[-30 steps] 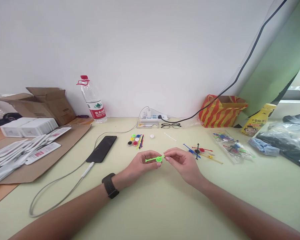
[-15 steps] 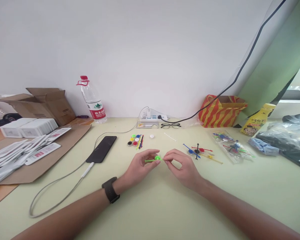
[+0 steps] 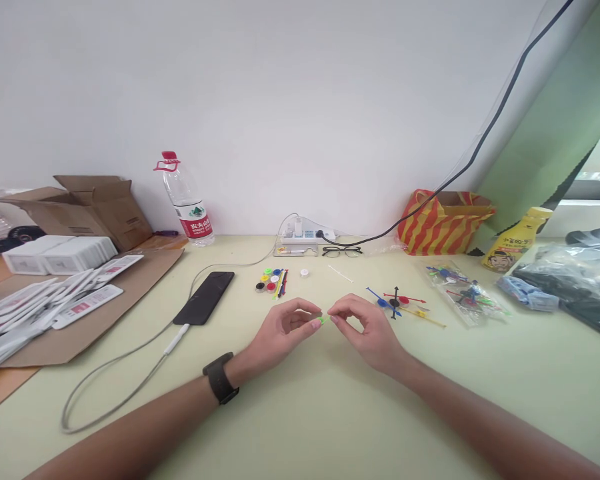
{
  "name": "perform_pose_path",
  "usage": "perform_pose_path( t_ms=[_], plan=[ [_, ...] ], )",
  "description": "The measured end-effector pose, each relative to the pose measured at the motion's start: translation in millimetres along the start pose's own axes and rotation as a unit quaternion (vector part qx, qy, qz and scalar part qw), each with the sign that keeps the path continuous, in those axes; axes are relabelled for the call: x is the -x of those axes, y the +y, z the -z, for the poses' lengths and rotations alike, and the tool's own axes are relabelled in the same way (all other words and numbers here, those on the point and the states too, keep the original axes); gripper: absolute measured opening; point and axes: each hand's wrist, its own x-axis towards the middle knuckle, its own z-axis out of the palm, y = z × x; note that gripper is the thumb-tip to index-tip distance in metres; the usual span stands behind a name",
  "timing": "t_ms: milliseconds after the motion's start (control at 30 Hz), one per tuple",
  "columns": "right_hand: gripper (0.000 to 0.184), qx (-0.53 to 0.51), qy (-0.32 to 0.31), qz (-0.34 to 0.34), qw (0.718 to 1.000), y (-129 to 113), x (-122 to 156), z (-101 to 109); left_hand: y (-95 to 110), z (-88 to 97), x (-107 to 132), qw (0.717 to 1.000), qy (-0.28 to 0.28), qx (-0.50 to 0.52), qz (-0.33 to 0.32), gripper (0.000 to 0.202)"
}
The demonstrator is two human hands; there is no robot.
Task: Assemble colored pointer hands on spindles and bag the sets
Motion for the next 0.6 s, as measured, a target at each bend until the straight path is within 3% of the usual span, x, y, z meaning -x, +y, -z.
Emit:
perform_pose_path(
  t_ms=[267,433,600],
  plan=[
    [0.023,0.018,0.065,-0.019,0.998,4.1,-0.8,5.5,-5.3,3.2,-2.8,0.995,-0.016,0.084,0.057,0.036],
    [0.027,0.007,-0.016,-0.031,0.999,-5.6,4.8,7.9,-5.3,2.6,-4.2,0.994,-0.003,0.088,0.063,0.031],
    [0.054,0.014,-0.006,-0.011,1.000,-10.5,8.6,4.0,-4.8,3.3,-5.1,0.994,0.016,0.091,0.061,0.028]
  ],
)
